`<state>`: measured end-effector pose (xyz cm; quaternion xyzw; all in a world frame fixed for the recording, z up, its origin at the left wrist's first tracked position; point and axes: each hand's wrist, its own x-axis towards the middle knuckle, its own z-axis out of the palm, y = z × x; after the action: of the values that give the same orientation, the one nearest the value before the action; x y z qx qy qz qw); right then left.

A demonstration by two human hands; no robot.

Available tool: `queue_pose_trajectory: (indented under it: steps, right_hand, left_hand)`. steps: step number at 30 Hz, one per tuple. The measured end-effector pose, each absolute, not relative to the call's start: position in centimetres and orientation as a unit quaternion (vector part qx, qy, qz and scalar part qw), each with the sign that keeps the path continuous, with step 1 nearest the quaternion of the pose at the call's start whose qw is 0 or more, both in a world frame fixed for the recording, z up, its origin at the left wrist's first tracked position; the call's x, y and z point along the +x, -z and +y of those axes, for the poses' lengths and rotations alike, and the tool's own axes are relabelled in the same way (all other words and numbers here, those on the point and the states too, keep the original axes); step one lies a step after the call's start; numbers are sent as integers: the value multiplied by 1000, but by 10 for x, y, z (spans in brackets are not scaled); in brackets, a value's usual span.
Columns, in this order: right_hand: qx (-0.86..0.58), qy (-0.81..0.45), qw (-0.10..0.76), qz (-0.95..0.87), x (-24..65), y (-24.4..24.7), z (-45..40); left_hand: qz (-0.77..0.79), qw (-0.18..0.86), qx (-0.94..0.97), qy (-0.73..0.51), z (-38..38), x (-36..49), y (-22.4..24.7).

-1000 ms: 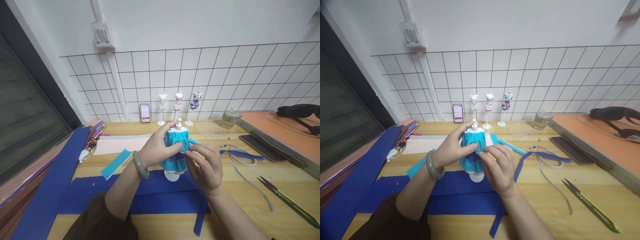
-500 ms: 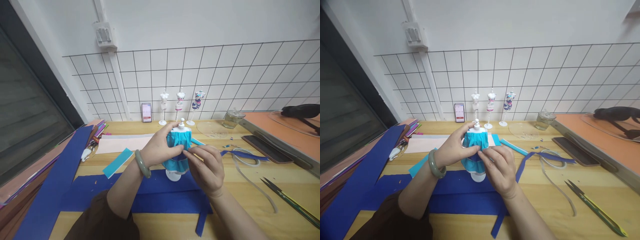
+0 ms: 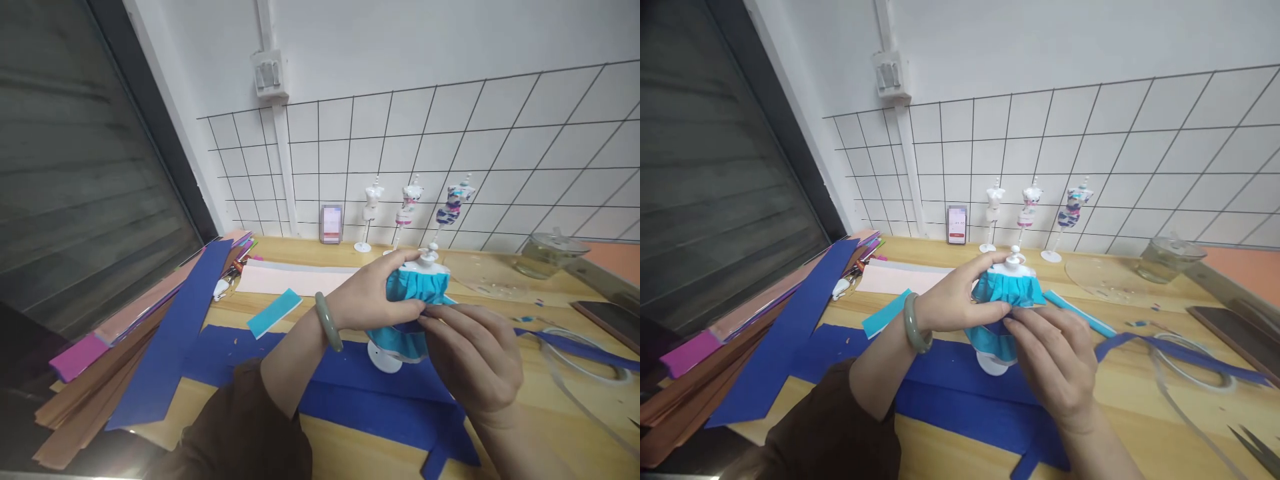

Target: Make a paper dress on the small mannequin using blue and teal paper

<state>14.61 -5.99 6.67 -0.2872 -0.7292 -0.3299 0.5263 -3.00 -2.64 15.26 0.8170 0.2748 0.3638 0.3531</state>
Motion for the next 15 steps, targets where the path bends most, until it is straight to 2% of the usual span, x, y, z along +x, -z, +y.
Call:
queue_pose_trajectory:
  steps: [9,15]
  right_hand:
    - [-273,326,510,-747,141,-75,-62]
    - [-326,252,605,-681,141,-79,-63]
  left_hand:
    - [309,333,786,-419,-24,-24,-146]
    - [314,320,790,-418,-20,-24,-144]
